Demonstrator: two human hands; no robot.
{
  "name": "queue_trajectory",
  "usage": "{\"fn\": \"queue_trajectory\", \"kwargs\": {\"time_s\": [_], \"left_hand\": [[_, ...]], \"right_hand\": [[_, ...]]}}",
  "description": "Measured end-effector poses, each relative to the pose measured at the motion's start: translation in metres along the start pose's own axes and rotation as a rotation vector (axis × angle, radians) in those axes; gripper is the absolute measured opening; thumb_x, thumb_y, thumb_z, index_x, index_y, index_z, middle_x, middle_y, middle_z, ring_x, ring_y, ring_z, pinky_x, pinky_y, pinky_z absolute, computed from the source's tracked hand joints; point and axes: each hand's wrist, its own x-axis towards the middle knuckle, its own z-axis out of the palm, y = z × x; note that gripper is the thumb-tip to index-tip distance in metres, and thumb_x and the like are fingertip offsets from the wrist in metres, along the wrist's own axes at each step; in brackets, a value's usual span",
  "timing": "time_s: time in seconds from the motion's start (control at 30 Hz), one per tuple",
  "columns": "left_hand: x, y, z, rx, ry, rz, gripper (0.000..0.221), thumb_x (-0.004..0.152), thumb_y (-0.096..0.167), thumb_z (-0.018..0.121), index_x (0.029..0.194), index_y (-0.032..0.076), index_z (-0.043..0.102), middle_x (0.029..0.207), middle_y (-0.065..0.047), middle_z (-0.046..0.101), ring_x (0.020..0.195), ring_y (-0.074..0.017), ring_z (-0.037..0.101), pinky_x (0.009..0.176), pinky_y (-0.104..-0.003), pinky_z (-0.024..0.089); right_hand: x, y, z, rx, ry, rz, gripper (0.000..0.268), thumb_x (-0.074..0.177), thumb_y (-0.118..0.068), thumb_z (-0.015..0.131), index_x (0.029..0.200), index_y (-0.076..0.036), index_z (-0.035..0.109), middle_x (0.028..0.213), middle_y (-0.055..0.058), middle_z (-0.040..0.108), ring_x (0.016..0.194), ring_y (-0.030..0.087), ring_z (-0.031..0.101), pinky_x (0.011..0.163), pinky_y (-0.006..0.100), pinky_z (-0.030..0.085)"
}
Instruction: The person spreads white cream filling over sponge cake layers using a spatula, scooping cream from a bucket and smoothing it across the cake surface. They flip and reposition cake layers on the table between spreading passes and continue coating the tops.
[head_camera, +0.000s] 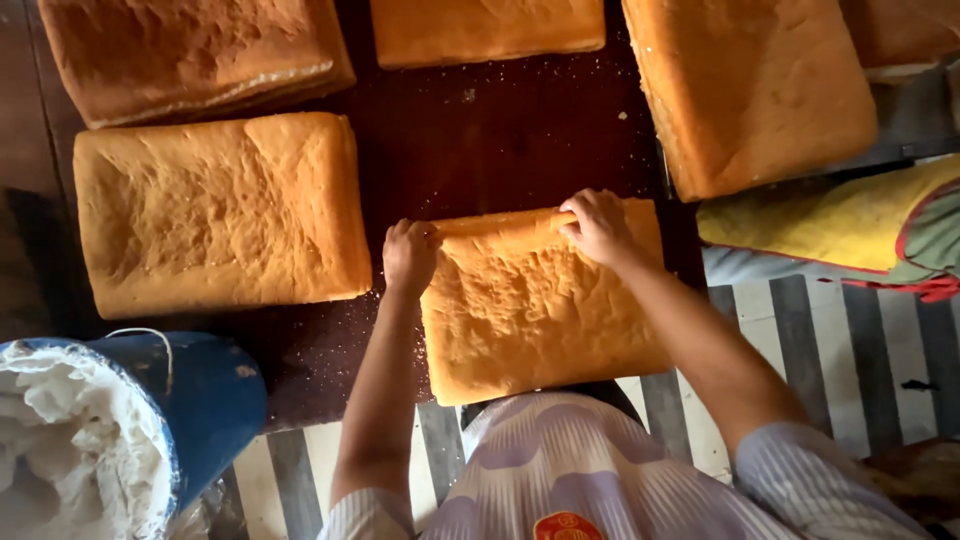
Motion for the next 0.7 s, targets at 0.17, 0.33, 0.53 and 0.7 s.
{"fn": "queue_trajectory", "kwargs": {"time_s": [0.17, 0.33, 0.53, 0.7], "left_hand": [[0.0, 0.002, -0.006, -0.081, 0.3, 0.163, 0.01, 0.084, 0.02, 0.076, 0.087, 0.011, 0.078, 0.087, -0.007, 0.07, 0.083, -0.0282, 0.064, 0.08, -0.044, 0.056], [0.007, -0.009, 0.018, -0.168, 0.144, -0.083, 0.012, 0.094, 0.022, 0.074, 0.09, 0.011, 0.078, 0.093, -0.009, 0.069, 0.087, -0.0298, 0.064, 0.08, -0.044, 0.056], [-0.025, -0.009, 0.012, -0.156, 0.247, -0.109, 0.027, 0.089, 0.021, 0.074, 0.113, 0.009, 0.073, 0.115, -0.013, 0.068, 0.104, -0.0365, 0.066, 0.085, -0.045, 0.056], [-0.128, -0.019, 0.006, -0.365, 0.106, -0.39, 0.041, 0.093, 0.017, 0.066, 0.134, 0.014, 0.066, 0.128, -0.012, 0.067, 0.108, -0.0307, 0.071, 0.093, -0.042, 0.058]], "right_hand": [[-0.006, 0.005, 0.008, 0.021, -0.027, 0.114, 0.029, 0.085, -0.017, 0.086, 0.103, -0.012, 0.064, 0.098, 0.006, 0.067, 0.093, 0.028, 0.063, 0.091, 0.046, 0.048], [-0.004, 0.0, 0.009, 0.002, 0.031, 0.138, 0.03, 0.083, -0.016, 0.084, 0.108, -0.013, 0.067, 0.106, 0.008, 0.068, 0.1, 0.03, 0.063, 0.092, 0.048, 0.047], [-0.024, 0.004, 0.007, -0.107, 0.056, 0.072, 0.039, 0.091, -0.017, 0.078, 0.126, -0.008, 0.063, 0.127, 0.012, 0.065, 0.121, 0.03, 0.059, 0.108, 0.05, 0.045], [-0.102, -0.001, -0.031, 0.004, 0.027, 0.32, 0.052, 0.094, -0.017, 0.072, 0.141, -0.004, 0.057, 0.148, 0.026, 0.053, 0.136, 0.043, 0.049, 0.111, 0.054, 0.041]]}}
